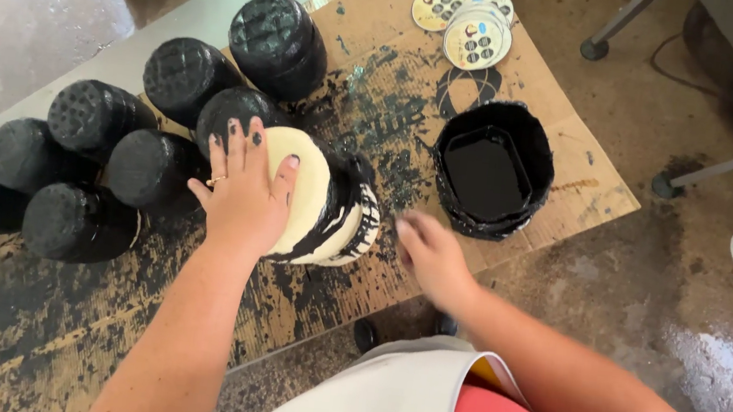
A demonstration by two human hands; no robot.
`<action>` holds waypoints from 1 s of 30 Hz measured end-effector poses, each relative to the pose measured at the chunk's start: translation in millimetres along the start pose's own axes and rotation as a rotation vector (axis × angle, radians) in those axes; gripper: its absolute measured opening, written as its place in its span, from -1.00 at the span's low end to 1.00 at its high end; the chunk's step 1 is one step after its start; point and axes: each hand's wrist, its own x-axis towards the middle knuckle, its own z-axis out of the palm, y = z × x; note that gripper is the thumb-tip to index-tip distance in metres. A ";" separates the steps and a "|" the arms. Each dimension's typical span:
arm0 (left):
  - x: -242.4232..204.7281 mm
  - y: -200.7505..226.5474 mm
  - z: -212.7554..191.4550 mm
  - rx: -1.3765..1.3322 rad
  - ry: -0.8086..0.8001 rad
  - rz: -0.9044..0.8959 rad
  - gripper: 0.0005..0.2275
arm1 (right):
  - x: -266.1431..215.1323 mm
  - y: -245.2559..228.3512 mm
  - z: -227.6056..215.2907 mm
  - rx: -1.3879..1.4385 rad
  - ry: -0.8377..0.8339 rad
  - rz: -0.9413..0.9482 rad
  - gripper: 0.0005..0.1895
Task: Applying a black protective coating to a cheese wheel using a brush
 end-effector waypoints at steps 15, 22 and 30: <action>38.7 -46.7 -12.1 0.089 0.215 0.699 -0.33 | 7.0 13.2 13.0 0.245 0.011 0.167 -0.72; 46.8 -54.9 15.1 0.049 0.244 0.743 -0.40 | -31.7 41.2 -2.1 0.268 0.020 0.206 -0.75; 7.8 -32.4 14.9 -0.005 0.145 0.240 -0.37 | 22.2 0.4 8.6 0.229 -0.029 0.121 -0.75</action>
